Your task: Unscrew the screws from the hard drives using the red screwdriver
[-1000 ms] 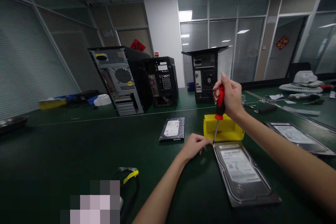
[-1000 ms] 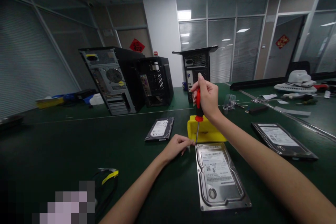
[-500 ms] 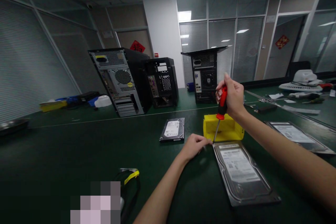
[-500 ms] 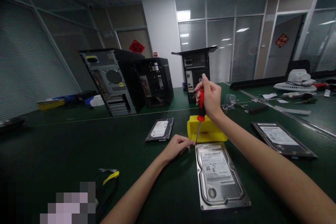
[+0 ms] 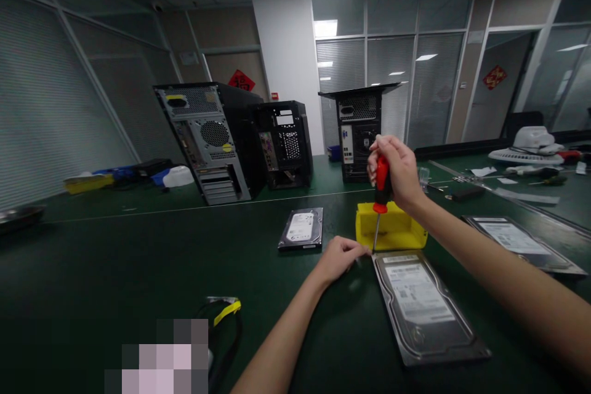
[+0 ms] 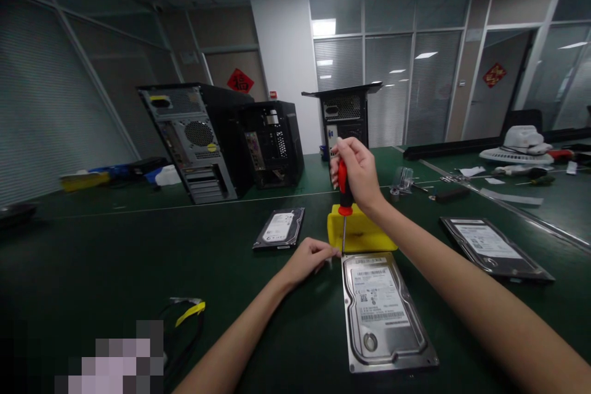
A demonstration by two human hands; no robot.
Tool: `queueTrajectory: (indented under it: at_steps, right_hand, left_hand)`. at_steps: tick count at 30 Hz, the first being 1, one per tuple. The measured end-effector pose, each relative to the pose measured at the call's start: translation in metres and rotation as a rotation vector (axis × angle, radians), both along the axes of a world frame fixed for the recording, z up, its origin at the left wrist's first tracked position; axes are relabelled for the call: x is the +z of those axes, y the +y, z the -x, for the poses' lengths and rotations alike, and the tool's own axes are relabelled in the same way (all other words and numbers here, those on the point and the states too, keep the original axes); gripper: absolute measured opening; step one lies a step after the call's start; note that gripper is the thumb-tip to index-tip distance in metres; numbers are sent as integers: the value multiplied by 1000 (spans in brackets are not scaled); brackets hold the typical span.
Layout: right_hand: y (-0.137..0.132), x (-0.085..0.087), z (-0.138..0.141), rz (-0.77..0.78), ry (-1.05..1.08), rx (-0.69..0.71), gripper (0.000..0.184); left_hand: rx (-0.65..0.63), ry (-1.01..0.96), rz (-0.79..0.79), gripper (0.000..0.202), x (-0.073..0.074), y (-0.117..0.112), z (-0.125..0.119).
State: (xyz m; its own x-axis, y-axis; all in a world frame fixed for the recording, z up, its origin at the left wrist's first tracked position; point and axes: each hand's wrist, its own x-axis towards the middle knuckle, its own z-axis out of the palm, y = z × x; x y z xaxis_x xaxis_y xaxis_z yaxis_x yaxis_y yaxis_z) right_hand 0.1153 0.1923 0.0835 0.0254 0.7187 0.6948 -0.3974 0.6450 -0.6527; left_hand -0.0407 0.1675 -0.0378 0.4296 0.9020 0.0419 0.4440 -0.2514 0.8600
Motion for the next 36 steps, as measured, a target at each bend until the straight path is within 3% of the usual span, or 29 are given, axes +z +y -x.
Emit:
queueTrajectory:
  at_steps: [3, 11, 18, 28, 36]
  right_hand:
    - [-3, 0, 6, 45, 10, 94, 27]
    - [5, -7, -1, 299, 178, 79, 34]
    - [-2, -5, -1, 305, 100, 331, 41]
    - [-2, -12, -2, 247, 65, 159, 33]
    - [4, -18, -7, 275, 90, 182, 36]
  left_hand:
    - [11, 4, -9, 46, -1, 1, 0]
    - [10, -37, -16, 48, -8, 6, 0]
    - [-26, -40, -3, 50, -9, 10, 1]
    - [-18, -42, -25, 45, -7, 8, -1]
    - [-13, -52, -56, 38, -6, 12, -6]
